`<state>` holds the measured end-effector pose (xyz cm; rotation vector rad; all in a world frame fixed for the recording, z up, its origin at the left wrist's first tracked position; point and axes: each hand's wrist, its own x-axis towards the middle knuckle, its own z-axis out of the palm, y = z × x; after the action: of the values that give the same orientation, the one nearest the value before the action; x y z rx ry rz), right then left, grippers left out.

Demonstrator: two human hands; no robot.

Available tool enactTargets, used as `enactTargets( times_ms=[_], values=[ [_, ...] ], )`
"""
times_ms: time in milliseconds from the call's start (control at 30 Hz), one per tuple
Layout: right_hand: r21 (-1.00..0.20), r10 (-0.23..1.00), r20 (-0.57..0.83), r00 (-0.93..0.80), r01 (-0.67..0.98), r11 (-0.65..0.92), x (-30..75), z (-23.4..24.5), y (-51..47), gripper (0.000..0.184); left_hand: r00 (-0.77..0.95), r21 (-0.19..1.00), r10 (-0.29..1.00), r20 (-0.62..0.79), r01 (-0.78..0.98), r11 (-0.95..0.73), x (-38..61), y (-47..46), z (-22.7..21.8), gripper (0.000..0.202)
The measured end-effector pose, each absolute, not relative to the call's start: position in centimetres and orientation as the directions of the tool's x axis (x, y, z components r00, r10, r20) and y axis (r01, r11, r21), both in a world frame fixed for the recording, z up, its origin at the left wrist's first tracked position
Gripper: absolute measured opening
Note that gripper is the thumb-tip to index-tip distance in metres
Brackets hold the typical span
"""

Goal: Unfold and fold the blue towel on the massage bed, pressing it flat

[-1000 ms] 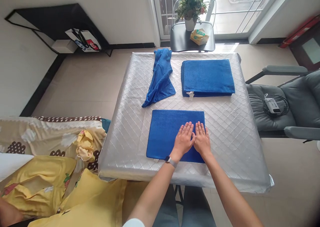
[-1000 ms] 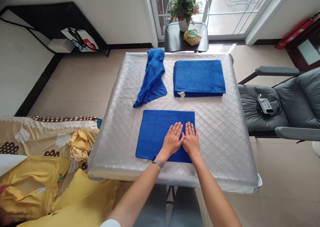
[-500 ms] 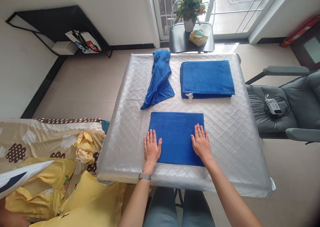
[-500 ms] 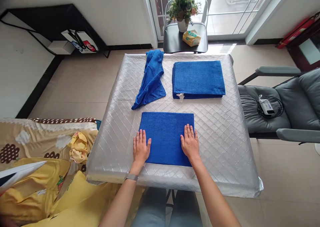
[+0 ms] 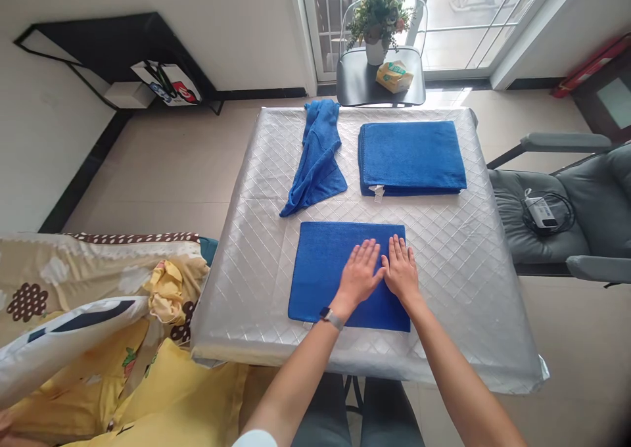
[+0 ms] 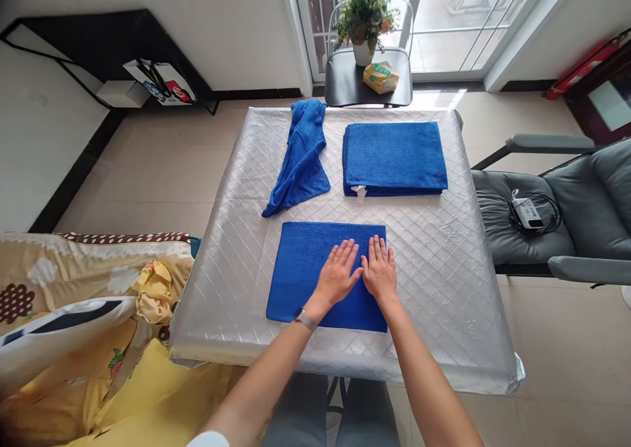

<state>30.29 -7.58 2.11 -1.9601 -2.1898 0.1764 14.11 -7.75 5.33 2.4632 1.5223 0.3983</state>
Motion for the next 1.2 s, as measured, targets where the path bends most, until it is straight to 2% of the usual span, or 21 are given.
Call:
enactTargets(
  times_ms=[67,167,300,433,533,667,767,833,967,1033,1100,1200],
  values=[
    [-0.204,0.989,0.064,-0.134,0.968,0.145,30.5,1.9,-7.7,0.061,0.495,0.328,0.860,0.126,0.797,-0.507,16.4,-6.8,5.1,0.066],
    [-0.191,0.989,0.065,-0.130,0.972,0.140,30.6,1.9,-7.7,0.061,0.439,0.338,0.893,0.093,0.830,-0.443,17.1,-6.3,4.1,0.068],
    [-0.198,0.993,0.056,-0.103,0.974,0.112,30.3,2.4,-7.6,0.064,0.269,0.312,0.963,0.030,0.913,-0.265,12.9,-6.9,3.1,0.069],
    [-0.212,0.995,0.041,-0.086,0.973,0.093,30.1,2.7,-7.6,0.063,0.013,0.248,0.999,0.029,0.968,-0.020,5.8,-8.2,2.8,0.070],
    [-0.223,0.996,0.041,-0.083,0.971,0.090,30.1,2.9,-7.4,0.063,-0.071,0.245,0.997,0.034,0.968,0.061,1.2,-9.3,2.8,0.071],
    [-0.231,0.994,0.079,-0.081,0.968,0.097,30.2,3.3,-5.9,0.063,-0.078,0.263,0.996,0.037,0.963,0.065,-1.1,-9.8,3.4,0.073],
    [-0.236,0.992,0.088,-0.087,0.966,0.106,30.3,3.1,-4.4,0.063,-0.068,0.279,0.996,0.065,0.959,0.047,1.4,-8.4,4.3,0.071],
    [-0.238,0.993,0.072,-0.093,0.965,0.108,30.4,2.7,-3.8,0.064,0.030,0.295,0.996,0.081,0.954,-0.053,5.0,-6.7,4.8,0.068],
    [-0.229,0.990,0.070,-0.121,0.964,0.134,30.8,1.8,-3.6,0.065,0.360,0.319,0.924,0.129,0.867,-0.383,13.5,-3.3,5.0,0.063],
    [-0.221,0.988,0.077,-0.137,0.964,0.151,31.0,1.6,-3.7,0.064,0.438,0.326,0.889,0.135,0.828,-0.457,16.2,-2.1,4.7,0.062],
    [-0.217,0.988,0.076,-0.136,0.965,0.150,31.0,1.6,-3.8,0.063,0.430,0.330,0.896,0.111,0.834,-0.442,16.9,-1.4,4.3,0.062],
    [-0.226,0.991,0.067,-0.114,0.966,0.127,30.9,1.9,-3.8,0.063,0.328,0.324,0.942,0.064,0.886,-0.331,14.3,-1.4,3.6,0.065]
  ],
)
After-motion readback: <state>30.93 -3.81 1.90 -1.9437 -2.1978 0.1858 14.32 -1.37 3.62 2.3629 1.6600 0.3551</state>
